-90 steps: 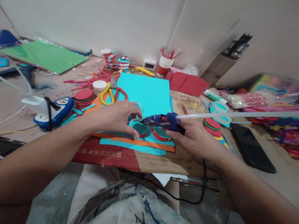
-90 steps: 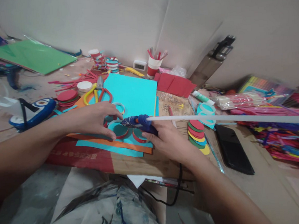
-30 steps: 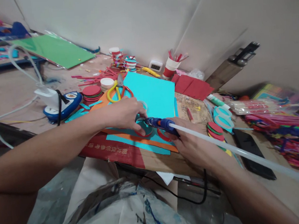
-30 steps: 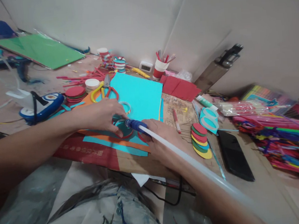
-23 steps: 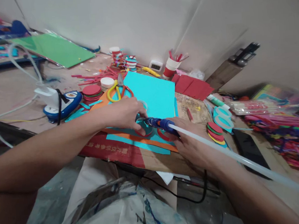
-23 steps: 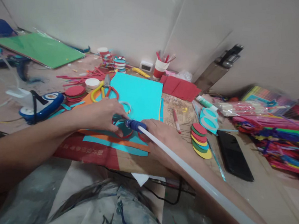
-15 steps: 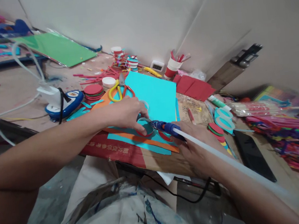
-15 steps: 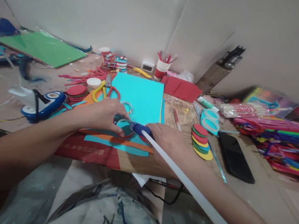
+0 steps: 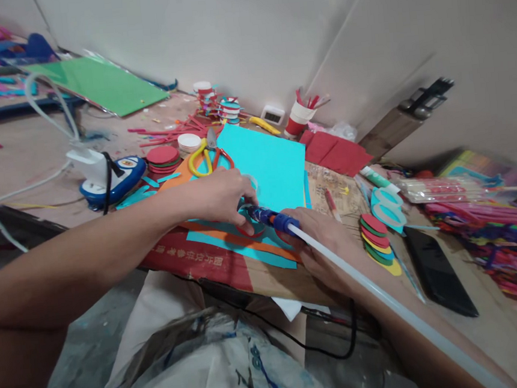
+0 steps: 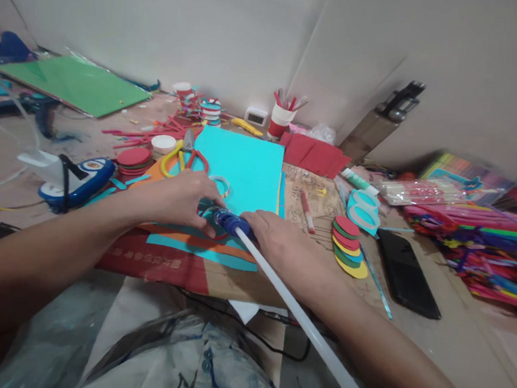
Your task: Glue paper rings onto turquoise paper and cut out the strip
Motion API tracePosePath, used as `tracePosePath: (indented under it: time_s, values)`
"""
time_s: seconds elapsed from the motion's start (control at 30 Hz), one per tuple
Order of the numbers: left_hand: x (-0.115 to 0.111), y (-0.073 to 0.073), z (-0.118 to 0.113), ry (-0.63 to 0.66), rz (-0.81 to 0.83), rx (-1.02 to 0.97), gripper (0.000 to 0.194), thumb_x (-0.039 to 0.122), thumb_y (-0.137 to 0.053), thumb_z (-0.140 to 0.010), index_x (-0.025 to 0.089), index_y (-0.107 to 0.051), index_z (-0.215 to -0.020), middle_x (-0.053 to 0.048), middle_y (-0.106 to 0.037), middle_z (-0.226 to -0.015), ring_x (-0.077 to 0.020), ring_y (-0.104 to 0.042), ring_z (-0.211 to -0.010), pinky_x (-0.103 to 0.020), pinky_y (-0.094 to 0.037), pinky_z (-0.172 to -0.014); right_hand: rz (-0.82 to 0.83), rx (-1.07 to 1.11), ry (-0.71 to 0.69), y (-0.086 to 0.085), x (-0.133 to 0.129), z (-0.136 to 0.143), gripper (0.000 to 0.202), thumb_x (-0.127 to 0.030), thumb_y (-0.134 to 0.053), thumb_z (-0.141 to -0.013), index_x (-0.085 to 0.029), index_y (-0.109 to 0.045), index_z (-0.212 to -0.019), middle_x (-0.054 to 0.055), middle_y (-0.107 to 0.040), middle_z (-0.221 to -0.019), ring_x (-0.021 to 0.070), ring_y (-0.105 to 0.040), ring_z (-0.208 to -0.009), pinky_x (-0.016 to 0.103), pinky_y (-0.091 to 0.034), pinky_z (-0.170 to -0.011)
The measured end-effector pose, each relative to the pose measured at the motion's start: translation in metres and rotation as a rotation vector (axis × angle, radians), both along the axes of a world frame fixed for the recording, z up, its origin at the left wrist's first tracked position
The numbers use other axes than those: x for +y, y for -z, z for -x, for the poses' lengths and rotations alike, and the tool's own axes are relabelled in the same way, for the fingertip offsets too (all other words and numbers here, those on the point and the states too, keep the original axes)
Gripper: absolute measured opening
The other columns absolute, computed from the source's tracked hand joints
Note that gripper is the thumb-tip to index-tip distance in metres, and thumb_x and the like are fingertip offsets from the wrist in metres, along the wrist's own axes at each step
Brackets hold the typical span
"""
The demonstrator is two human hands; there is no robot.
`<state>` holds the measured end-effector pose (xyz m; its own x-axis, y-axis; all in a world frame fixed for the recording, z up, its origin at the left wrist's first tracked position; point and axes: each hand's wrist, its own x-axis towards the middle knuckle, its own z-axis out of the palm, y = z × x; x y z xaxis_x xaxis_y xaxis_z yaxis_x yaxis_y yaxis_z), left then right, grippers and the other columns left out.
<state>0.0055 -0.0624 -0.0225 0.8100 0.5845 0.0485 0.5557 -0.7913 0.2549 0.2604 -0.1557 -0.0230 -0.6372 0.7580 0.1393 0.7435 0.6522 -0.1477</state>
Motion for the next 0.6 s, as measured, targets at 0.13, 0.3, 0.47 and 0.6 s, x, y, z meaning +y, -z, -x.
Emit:
tracePosePath:
  time_s: [0.13,0.3,0.47,0.6]
  values:
    - [0.000,-0.001,0.000,0.011,-0.006,-0.018,0.042,0.056,-0.083,-0.073,0.026,-0.082,-0.102,-0.004,-0.075,-0.096,-0.0230,-0.065,-0.090,-0.030,-0.038,-0.070,-0.039,0.010,-0.011,-0.004,-0.004,0.000,0.044,-0.009,-0.051,-0.089,-0.022,-0.050,-0.131,0.012,-0.069,-0.113,0.0273,-0.068,-0.097,0.042,-0.055,-0.085]
    - [-0.003,-0.005,-0.001,-0.022,0.022,0.017,0.043,0.054,-0.084,-0.073,0.026,-0.081,-0.106,-0.004,-0.075,-0.098,-0.0240,-0.066,-0.094,-0.031,-0.040,-0.071,-0.109,0.025,-0.024,-0.009,-0.008,-0.004,0.041,-0.009,-0.050,-0.089,-0.019,-0.051,-0.129,0.014,-0.070,-0.110,0.0284,-0.068,-0.095,0.042,-0.056,-0.080]
    - [-0.003,-0.006,-0.001,-0.018,0.005,0.024,0.044,0.055,-0.083,-0.074,0.025,-0.081,-0.106,-0.005,-0.075,-0.097,-0.0244,-0.066,-0.095,-0.030,-0.040,-0.072,-0.040,-0.028,0.028,-0.009,-0.009,-0.002,0.038,-0.012,-0.050,-0.095,-0.020,-0.049,-0.132,0.013,-0.068,-0.114,0.0277,-0.067,-0.100,0.042,-0.055,-0.084]
    - [-0.002,-0.003,0.000,-0.001,-0.012,0.024,0.041,0.056,-0.082,-0.075,0.026,-0.081,-0.103,-0.004,-0.075,-0.096,-0.0231,-0.066,-0.093,-0.029,-0.039,-0.071,-0.010,-0.042,-0.005,0.000,-0.003,0.000,0.038,-0.014,-0.050,-0.097,-0.021,-0.048,-0.134,0.012,-0.068,-0.114,0.0273,-0.066,-0.101,0.043,-0.054,-0.089]
